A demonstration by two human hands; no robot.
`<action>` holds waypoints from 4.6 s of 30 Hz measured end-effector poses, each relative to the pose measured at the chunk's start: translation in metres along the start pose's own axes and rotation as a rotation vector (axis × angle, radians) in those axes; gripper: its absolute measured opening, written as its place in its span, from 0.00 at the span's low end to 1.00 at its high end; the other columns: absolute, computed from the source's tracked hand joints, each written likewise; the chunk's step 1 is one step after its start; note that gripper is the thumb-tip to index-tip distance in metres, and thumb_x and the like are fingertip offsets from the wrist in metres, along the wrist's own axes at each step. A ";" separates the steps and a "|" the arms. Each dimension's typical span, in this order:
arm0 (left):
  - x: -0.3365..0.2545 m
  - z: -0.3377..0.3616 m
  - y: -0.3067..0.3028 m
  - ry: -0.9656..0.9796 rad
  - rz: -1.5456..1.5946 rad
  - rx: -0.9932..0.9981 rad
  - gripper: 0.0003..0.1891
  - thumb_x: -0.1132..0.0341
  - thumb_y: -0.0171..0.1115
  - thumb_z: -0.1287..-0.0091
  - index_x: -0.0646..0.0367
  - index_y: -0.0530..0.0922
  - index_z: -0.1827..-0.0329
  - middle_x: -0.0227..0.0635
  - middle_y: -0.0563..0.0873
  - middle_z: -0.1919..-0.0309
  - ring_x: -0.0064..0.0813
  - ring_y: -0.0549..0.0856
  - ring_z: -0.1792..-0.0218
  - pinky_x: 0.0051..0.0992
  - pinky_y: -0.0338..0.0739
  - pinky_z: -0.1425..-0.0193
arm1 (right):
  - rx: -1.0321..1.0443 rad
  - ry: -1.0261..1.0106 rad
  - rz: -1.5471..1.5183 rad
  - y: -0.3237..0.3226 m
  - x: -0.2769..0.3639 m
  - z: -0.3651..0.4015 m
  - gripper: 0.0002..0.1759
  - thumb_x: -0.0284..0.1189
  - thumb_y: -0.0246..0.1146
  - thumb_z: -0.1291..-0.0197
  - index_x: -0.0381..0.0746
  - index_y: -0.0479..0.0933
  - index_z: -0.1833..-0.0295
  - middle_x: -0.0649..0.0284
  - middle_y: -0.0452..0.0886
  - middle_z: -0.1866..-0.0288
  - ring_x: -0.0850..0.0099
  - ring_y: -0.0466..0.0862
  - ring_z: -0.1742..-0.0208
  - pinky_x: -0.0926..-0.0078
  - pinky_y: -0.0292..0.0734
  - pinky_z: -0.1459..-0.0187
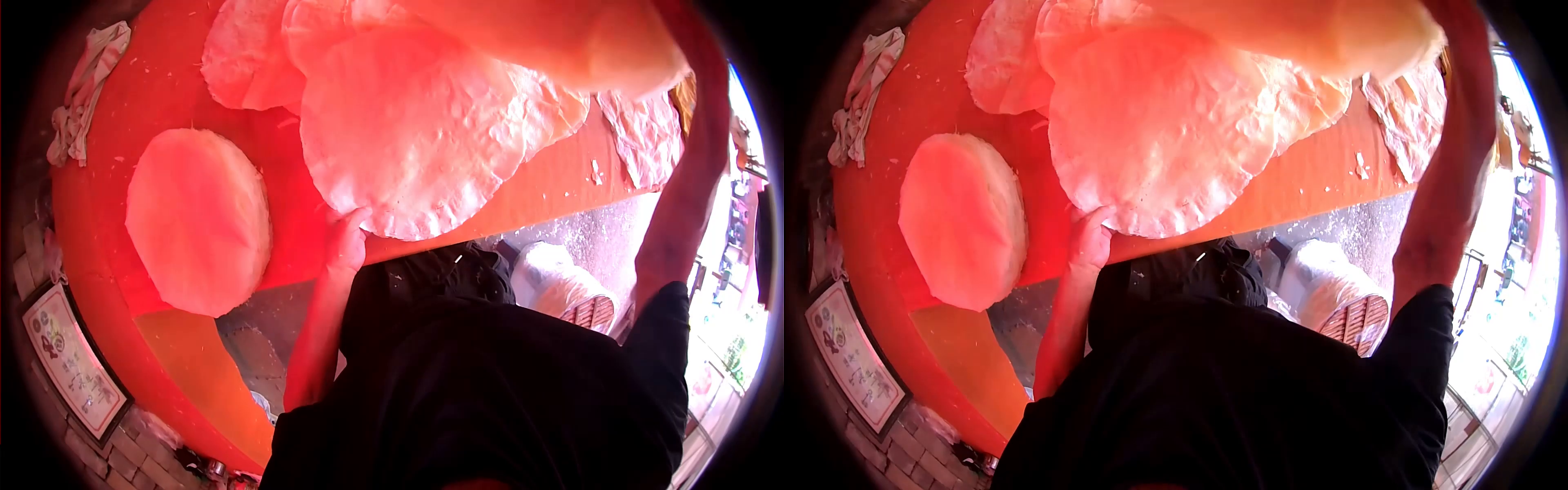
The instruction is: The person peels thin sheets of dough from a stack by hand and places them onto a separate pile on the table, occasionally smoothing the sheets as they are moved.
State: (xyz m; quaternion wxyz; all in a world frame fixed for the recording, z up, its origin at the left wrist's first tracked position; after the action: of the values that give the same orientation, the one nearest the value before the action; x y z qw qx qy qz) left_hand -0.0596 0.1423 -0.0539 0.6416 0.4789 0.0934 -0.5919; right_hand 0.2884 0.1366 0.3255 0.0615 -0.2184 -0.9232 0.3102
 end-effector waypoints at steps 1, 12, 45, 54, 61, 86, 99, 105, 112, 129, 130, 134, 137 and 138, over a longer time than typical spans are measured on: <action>0.002 0.000 -0.005 -0.003 -0.024 -0.023 0.21 0.86 0.56 0.41 0.64 0.76 0.44 0.36 0.84 0.52 0.31 0.84 0.51 0.32 0.82 0.47 | 0.165 -0.030 -0.073 -0.008 0.005 -0.006 0.13 0.32 0.66 0.44 0.31 0.82 0.62 0.51 0.84 0.69 0.62 0.85 0.67 0.66 0.77 0.63; -0.011 0.034 0.022 -0.114 0.114 0.098 0.12 0.68 0.51 0.25 0.64 0.75 0.45 0.35 0.83 0.54 0.25 0.84 0.58 0.28 0.81 0.55 | 0.941 -0.355 -0.384 0.071 0.136 0.271 0.03 0.23 0.60 0.57 0.41 0.75 0.72 0.54 0.79 0.79 0.55 0.81 0.77 0.58 0.71 0.75; -0.053 -0.005 -0.004 0.107 0.237 0.112 0.22 0.55 0.49 0.23 0.60 0.70 0.34 0.37 0.80 0.42 0.30 0.80 0.44 0.33 0.74 0.39 | 1.145 0.258 -1.349 0.006 0.168 0.110 0.08 0.26 0.63 0.41 0.34 0.81 0.58 0.59 0.85 0.63 0.67 0.85 0.63 0.70 0.77 0.61; -0.078 -0.018 -0.052 0.137 0.203 -0.047 0.20 0.64 0.56 0.26 0.62 0.70 0.35 0.35 0.79 0.41 0.27 0.78 0.43 0.29 0.73 0.38 | 1.193 1.071 -1.370 0.181 0.004 0.240 0.15 0.39 0.66 0.37 0.41 0.82 0.52 0.70 0.84 0.60 0.82 0.82 0.63 0.79 0.75 0.68; -0.065 -0.012 -0.040 0.344 -0.149 -0.196 0.18 0.70 0.56 0.27 0.64 0.70 0.37 0.35 0.78 0.42 0.25 0.77 0.43 0.28 0.72 0.38 | 1.108 0.878 -1.046 0.173 -0.003 0.268 0.33 0.45 0.70 0.47 0.37 0.75 0.39 0.68 0.83 0.53 0.80 0.79 0.56 0.80 0.71 0.60; -0.221 0.068 -0.055 0.448 0.009 -0.140 0.12 0.70 0.62 0.32 0.64 0.79 0.48 0.38 0.85 0.53 0.28 0.85 0.54 0.28 0.82 0.50 | 1.357 0.523 -1.588 0.119 0.176 0.095 0.24 0.32 0.64 0.43 0.34 0.76 0.42 0.63 0.83 0.55 0.72 0.82 0.57 0.75 0.77 0.53; -0.257 0.120 -0.380 0.475 -0.248 -0.686 0.17 0.69 0.59 0.29 0.70 0.74 0.41 0.41 0.83 0.50 0.32 0.84 0.51 0.31 0.80 0.45 | 1.463 0.302 -1.719 0.226 0.417 0.244 0.23 0.45 0.66 0.44 0.40 0.78 0.49 0.77 0.78 0.65 0.83 0.73 0.68 0.82 0.68 0.65; -0.253 0.153 -0.381 0.509 -0.236 -0.890 0.18 0.64 0.57 0.27 0.67 0.73 0.39 0.40 0.82 0.48 0.31 0.83 0.49 0.31 0.78 0.42 | 1.135 0.043 -1.110 0.199 0.400 0.173 0.34 0.44 0.71 0.48 0.38 0.74 0.40 0.50 0.82 0.54 0.62 0.84 0.54 0.64 0.77 0.56; -0.215 0.110 -0.363 0.435 -0.056 -0.686 0.24 0.59 0.52 0.23 0.66 0.67 0.32 0.40 0.76 0.38 0.35 0.78 0.41 0.37 0.77 0.39 | 0.997 -0.091 -1.043 0.202 0.424 0.205 0.31 0.39 0.71 0.47 0.37 0.74 0.40 0.50 0.83 0.53 0.61 0.84 0.53 0.65 0.78 0.54; -0.241 0.145 -0.360 0.457 -0.744 -0.893 0.21 0.60 0.56 0.25 0.67 0.72 0.37 0.44 0.82 0.48 0.35 0.82 0.50 0.33 0.77 0.46 | 0.623 -0.052 -0.981 0.154 0.236 0.167 0.25 0.27 0.70 0.46 0.37 0.76 0.41 0.51 0.83 0.53 0.58 0.84 0.52 0.65 0.78 0.49; -0.248 0.154 -0.350 0.537 -0.879 -0.924 0.21 0.60 0.56 0.26 0.67 0.73 0.37 0.44 0.82 0.48 0.35 0.82 0.50 0.33 0.77 0.47 | 0.825 0.075 -0.762 0.173 0.170 0.180 0.24 0.26 0.68 0.46 0.37 0.76 0.41 0.51 0.83 0.51 0.56 0.82 0.49 0.66 0.78 0.48; -0.281 0.176 -0.232 0.854 -0.898 -1.097 0.16 0.65 0.58 0.27 0.68 0.76 0.42 0.42 0.83 0.53 0.31 0.81 0.53 0.30 0.76 0.48 | 0.654 0.056 -0.149 0.222 0.000 0.200 0.22 0.42 0.66 0.41 0.38 0.80 0.47 0.51 0.81 0.57 0.54 0.78 0.47 0.59 0.74 0.45; -0.275 0.148 -0.154 0.946 -0.739 -0.971 0.13 0.69 0.58 0.28 0.69 0.76 0.45 0.42 0.84 0.56 0.30 0.81 0.55 0.28 0.76 0.46 | 0.727 0.004 -0.188 0.230 -0.030 0.199 0.19 0.37 0.63 0.41 0.39 0.80 0.46 0.54 0.82 0.57 0.54 0.79 0.48 0.58 0.76 0.48; -0.269 0.137 -0.134 0.955 -0.690 -0.893 0.13 0.69 0.58 0.28 0.69 0.76 0.46 0.42 0.84 0.56 0.30 0.82 0.55 0.28 0.76 0.46 | 0.700 -0.051 -0.183 0.231 -0.032 0.197 0.18 0.35 0.63 0.41 0.40 0.80 0.46 0.55 0.82 0.57 0.54 0.80 0.49 0.58 0.77 0.49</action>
State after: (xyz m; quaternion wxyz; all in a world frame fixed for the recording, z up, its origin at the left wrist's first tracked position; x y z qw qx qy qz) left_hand -0.3106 0.2448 0.1351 0.4424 0.3210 0.7398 -0.3924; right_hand 0.3521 0.1796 0.0295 0.1370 -0.0925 -0.7779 0.6062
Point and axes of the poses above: each hand's wrist, its own z-axis away from the middle knuckle, its own y-axis out of the palm, x = y × z, the point moved 6 cm from there along -z, towards the middle knuckle
